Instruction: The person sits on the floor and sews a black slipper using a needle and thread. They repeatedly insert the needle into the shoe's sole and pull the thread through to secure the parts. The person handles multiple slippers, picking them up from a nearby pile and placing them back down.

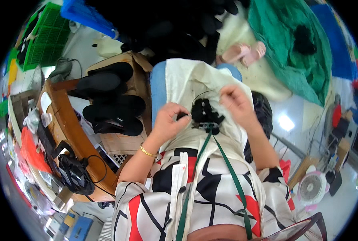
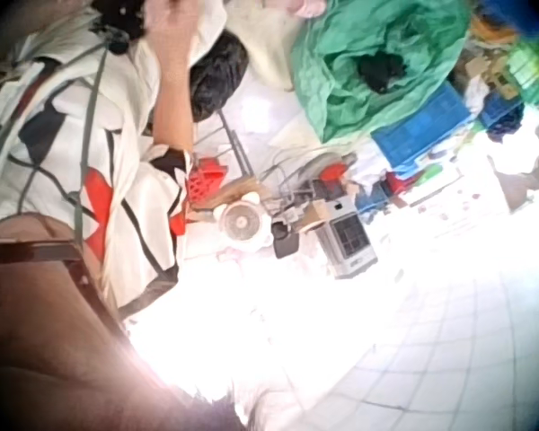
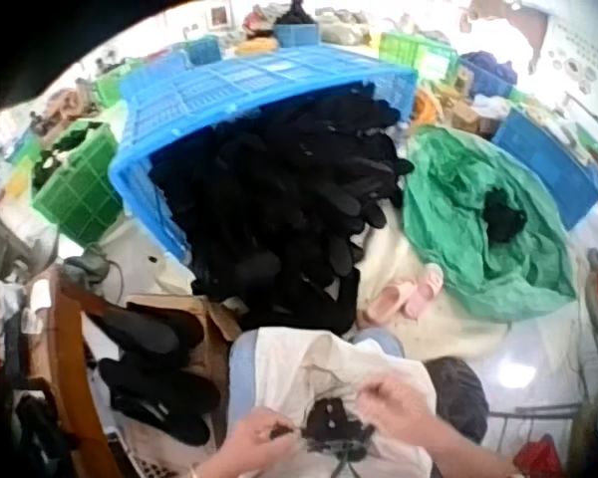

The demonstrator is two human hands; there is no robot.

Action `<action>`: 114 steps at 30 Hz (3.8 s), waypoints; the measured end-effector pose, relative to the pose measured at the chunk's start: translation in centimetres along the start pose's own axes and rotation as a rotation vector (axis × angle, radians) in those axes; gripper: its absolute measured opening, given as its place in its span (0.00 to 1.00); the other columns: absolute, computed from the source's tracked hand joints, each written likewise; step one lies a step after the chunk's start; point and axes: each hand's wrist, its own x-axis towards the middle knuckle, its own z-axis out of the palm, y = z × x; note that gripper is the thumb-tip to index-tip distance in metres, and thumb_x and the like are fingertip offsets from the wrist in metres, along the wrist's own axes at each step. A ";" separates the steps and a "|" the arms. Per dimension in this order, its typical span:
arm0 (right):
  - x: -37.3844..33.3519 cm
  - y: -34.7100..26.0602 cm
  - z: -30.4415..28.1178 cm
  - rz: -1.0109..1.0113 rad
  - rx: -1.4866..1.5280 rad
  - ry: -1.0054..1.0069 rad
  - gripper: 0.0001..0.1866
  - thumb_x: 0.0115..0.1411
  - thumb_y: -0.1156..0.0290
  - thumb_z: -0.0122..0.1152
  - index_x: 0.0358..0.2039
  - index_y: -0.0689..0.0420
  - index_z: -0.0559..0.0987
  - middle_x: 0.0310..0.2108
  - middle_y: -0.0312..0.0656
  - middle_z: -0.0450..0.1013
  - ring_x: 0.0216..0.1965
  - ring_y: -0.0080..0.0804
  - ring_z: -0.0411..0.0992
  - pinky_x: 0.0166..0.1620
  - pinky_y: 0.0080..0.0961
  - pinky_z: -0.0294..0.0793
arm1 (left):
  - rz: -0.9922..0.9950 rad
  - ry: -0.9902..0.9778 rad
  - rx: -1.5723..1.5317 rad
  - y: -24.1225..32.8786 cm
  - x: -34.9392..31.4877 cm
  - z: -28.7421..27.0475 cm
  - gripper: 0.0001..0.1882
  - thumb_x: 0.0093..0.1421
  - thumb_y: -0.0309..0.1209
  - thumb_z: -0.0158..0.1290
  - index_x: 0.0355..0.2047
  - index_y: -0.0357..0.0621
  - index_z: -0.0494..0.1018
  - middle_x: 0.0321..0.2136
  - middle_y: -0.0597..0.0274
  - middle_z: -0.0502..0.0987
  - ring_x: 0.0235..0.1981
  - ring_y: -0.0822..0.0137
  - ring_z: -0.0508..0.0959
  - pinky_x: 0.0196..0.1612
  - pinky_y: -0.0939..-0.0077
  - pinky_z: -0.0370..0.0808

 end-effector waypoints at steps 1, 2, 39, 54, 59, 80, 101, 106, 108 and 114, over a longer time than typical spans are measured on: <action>-0.1 -1.8 1.8 0.036 -0.179 -0.096 0.11 0.61 0.72 0.61 0.43 0.60 0.75 0.31 0.34 0.71 0.33 0.24 0.70 0.42 0.22 0.72 | 0.059 -0.010 0.009 -0.5 -0.4 0.0 0.05 0.52 0.26 0.62 0.31 0.42 0.80 0.29 0.61 0.78 0.35 0.66 0.77 0.41 0.73 0.72; 0.0 -2.0 2.7 -0.015 -0.287 -0.223 0.14 0.58 0.69 0.66 0.43 0.60 0.76 0.30 0.38 0.71 0.33 0.29 0.71 0.41 0.26 0.72 | -0.029 -0.016 -0.145 -0.3 -0.8 0.4 0.06 0.52 0.27 0.62 0.31 0.42 0.79 0.29 0.61 0.78 0.35 0.65 0.77 0.42 0.72 0.72; -0.5 -1.1 3.7 0.112 0.170 0.118 0.12 0.67 0.63 0.58 0.35 0.61 0.77 0.23 0.30 0.69 0.26 0.14 0.65 0.31 0.20 0.68 | -0.173 0.470 0.068 -1.5 -5.7 -6.4 0.15 0.58 0.27 0.60 0.40 0.31 0.69 0.35 0.48 0.74 0.35 0.58 0.70 0.48 0.62 0.71; -0.9 1.1 9.7 -0.169 -0.262 -0.128 0.07 0.63 0.70 0.60 0.37 0.60 0.79 0.28 0.42 0.72 0.29 0.37 0.72 0.34 0.29 0.71 | -0.377 0.349 -1.102 0.6 -4.4 3.0 0.22 0.64 0.30 0.57 0.57 0.40 0.67 0.54 0.62 0.70 0.54 0.73 0.69 0.59 0.75 0.63; -1.2 2.1 9.8 -0.249 -0.380 -0.216 0.08 0.61 0.69 0.61 0.38 0.59 0.79 0.28 0.45 0.73 0.30 0.43 0.73 0.34 0.34 0.72 | -0.530 0.500 -1.186 -0.6 -4.0 3.1 0.05 0.65 0.31 0.57 0.39 0.45 0.77 0.38 0.68 0.79 0.39 0.77 0.76 0.45 0.80 0.70; 1.8 -0.2 8.6 0.113 -0.353 -0.242 0.10 0.59 0.70 0.56 0.38 0.58 0.79 0.26 0.49 0.77 0.29 0.47 0.77 0.34 0.36 0.76 | -0.677 0.597 -1.235 0.3 -2.0 2.6 0.05 0.60 0.30 0.62 0.35 0.45 0.78 0.35 0.69 0.79 0.37 0.77 0.76 0.44 0.80 0.71; 1.1 0.3 8.6 0.075 -0.340 -0.284 0.07 0.60 0.73 0.55 0.38 0.59 0.75 0.24 0.45 0.74 0.24 0.37 0.73 0.31 0.29 0.71 | -0.378 0.673 -1.030 0.4 -2.9 3.8 0.16 0.60 0.22 0.60 0.49 0.41 0.76 0.44 0.64 0.80 0.44 0.74 0.77 0.53 0.78 0.71; 1.1 0.6 8.7 0.065 -0.347 -0.299 0.07 0.60 0.73 0.55 0.38 0.59 0.75 0.24 0.46 0.74 0.24 0.39 0.73 0.31 0.29 0.72 | -0.439 0.708 -1.050 -0.3 -3.1 3.8 0.14 0.60 0.22 0.60 0.47 0.43 0.77 0.43 0.66 0.79 0.44 0.75 0.76 0.52 0.79 0.71; 1.1 0.6 8.7 0.048 -0.344 -0.285 0.07 0.59 0.72 0.55 0.38 0.59 0.75 0.24 0.46 0.74 0.24 0.39 0.73 0.30 0.29 0.72 | -0.422 0.689 -1.062 -0.7 -3.3 3.8 0.14 0.60 0.22 0.60 0.46 0.43 0.77 0.43 0.67 0.79 0.44 0.76 0.76 0.51 0.79 0.71; 1.6 -0.1 8.5 0.054 -0.366 -0.295 0.08 0.58 0.72 0.56 0.37 0.60 0.75 0.21 0.46 0.73 0.23 0.40 0.73 0.29 0.30 0.71 | -0.403 0.692 -1.066 -0.5 -3.0 4.0 0.12 0.60 0.23 0.60 0.45 0.44 0.77 0.42 0.67 0.80 0.43 0.75 0.76 0.51 0.80 0.71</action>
